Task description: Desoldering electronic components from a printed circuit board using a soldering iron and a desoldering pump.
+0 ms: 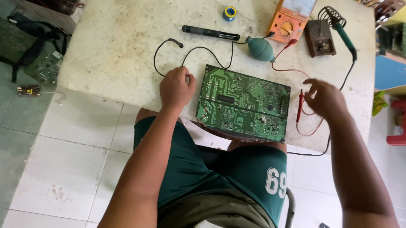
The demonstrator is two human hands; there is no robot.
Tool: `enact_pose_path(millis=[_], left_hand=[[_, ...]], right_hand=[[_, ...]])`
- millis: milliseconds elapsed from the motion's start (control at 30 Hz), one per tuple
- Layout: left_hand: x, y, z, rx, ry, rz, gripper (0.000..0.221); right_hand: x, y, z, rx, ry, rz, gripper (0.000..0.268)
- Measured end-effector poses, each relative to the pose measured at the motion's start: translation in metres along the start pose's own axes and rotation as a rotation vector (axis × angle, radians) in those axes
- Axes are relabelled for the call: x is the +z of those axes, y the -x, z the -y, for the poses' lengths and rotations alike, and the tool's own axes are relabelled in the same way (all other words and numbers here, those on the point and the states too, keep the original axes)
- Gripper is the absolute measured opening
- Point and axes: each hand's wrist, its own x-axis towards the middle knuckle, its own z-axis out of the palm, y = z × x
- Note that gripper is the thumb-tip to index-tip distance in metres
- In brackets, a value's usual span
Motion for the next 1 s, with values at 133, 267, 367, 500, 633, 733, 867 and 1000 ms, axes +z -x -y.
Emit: enact_pose_path(millis=[133, 267, 367, 500, 633, 733, 867, 1000], left_hand=[[-0.001, -0.001, -0.003, -0.019, -0.094, 0.013, 0.014], [0.001, 0.0, -0.003, -0.003, -0.122, 0.004, 0.015], [0.0, 0.0, 0.0, 0.011, -0.122, 0.017, 0.013], [0.005, 0.003, 0.004, 0.033, -0.114, -0.022, 0.013], [0.005, 0.003, 0.004, 0.052, -0.122, -0.044, 0.013], [0.006, 0.004, 0.006, 0.062, -0.125, -0.066, 0.014], [0.004, 0.004, 0.006, 0.094, -0.115, -0.098, 0.013], [0.006, 0.004, 0.006, 0.081, -0.114, -0.085, 0.013]], right_hand=[[0.004, 0.031, 0.012, -0.029, 0.134, 0.174, 0.064], [0.037, 0.044, -0.008, -0.264, 0.046, -0.094, 0.029], [0.057, 0.044, -0.035, -0.407, -0.158, -0.356, 0.02], [0.054, 0.055, -0.043, -0.424, -0.396, -0.511, 0.022], [0.044, 0.074, -0.027, -0.076, -0.983, -0.443, 0.02], [0.047, 0.078, -0.039, 0.043, -1.32, -0.331, 0.036], [0.056, 0.079, -0.078, -0.035, -1.78, -0.034, 0.057], [0.05, 0.08, -0.091, -0.141, -1.869, 0.167, 0.076]])
